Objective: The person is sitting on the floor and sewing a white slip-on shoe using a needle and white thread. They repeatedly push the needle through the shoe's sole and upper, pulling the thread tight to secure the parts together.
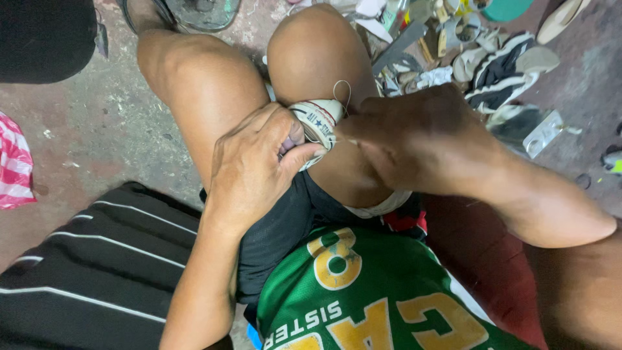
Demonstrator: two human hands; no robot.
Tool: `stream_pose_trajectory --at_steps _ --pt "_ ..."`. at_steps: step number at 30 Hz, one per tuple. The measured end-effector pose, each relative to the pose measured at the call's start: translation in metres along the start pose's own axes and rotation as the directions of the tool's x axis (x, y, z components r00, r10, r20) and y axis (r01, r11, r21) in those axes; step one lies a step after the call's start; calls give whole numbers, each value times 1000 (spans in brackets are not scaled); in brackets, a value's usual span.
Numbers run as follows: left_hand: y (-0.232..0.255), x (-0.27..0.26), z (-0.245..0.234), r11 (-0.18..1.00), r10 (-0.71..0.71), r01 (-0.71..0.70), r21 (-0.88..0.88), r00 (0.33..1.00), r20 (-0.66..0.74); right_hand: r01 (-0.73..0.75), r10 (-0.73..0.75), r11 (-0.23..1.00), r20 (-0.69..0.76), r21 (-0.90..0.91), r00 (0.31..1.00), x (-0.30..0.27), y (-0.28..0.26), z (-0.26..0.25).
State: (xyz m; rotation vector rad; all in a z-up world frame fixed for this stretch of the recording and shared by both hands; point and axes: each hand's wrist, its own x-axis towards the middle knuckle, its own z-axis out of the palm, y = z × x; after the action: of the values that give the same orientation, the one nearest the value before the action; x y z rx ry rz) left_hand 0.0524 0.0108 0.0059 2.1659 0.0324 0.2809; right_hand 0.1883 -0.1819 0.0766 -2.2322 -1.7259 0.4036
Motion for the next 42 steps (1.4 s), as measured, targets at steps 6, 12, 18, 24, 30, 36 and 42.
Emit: stream_pose_trajectory --at_steps 6,12,18,24,30,36,42 --pt "2 -4 2 1000 9 -9 3 1000 -21 -3 -5 977 40 213 999 0 23 -3" --pt "-2 -3 3 999 35 -36 -16 998 -43 -59 37 978 108 200 993 12 20 -3" --pt "-5 -5 4 1000 25 -25 9 999 -46 -27 15 989 81 144 997 22 11 -6" --pt "-8 -6 3 999 43 -42 14 998 -55 -4 -4 997 95 79 995 28 6 -6" --pt "-8 -6 5 1000 -2 2 2 999 -49 2 -16 992 111 127 994 30 11 -4" --pt "-10 -7 4 1000 21 -21 5 999 -29 0 -31 975 133 224 991 28 22 6" --pt "-7 -5 0 998 -1 1 -58 1000 5 -100 18 907 200 410 980 24 35 12"
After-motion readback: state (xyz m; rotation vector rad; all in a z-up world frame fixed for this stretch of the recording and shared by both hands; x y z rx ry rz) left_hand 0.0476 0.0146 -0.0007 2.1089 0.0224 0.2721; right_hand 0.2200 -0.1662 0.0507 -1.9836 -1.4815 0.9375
